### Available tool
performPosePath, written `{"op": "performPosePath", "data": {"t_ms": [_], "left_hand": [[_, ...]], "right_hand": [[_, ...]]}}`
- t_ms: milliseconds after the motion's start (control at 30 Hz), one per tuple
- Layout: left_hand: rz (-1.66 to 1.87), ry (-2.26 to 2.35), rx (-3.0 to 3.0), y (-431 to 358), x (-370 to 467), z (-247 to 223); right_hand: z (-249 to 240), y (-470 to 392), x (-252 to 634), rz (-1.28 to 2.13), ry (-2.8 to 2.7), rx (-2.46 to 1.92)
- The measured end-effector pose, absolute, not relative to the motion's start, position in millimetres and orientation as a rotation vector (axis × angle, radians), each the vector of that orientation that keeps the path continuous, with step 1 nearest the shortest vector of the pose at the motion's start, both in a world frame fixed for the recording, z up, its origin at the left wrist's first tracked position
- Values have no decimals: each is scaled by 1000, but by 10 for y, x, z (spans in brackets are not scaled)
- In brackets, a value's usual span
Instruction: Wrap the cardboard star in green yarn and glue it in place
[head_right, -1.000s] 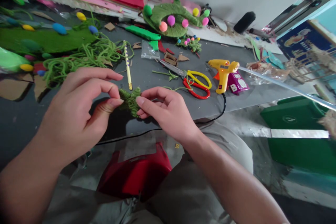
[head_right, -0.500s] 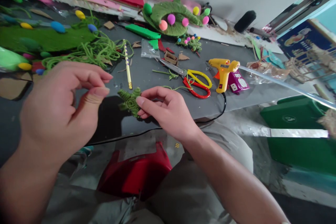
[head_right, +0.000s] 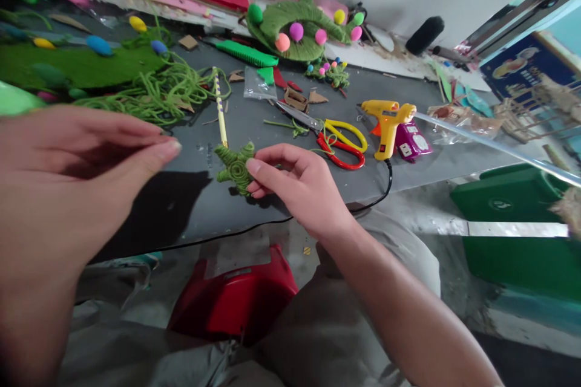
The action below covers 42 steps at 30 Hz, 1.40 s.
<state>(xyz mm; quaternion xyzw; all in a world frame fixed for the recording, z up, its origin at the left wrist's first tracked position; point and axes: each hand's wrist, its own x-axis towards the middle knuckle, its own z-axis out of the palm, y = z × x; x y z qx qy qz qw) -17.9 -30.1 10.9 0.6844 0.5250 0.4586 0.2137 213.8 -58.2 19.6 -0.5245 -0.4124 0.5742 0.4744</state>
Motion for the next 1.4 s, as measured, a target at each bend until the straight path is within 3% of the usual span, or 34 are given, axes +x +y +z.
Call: {"op": "performPosePath", "data": {"t_ms": [367,800,1400], "left_hand": [[993,1039,1600,-339,109,68],[870,1043,1557,-323,106,82],[1070,1282,1646,-391,143,80]], "right_hand": [[207,-569,2174,1487,-965,-1263],[242,-571,2091,1425,-1077,-1342],[268,-555,2040,1262,-1144,-1425]]}}
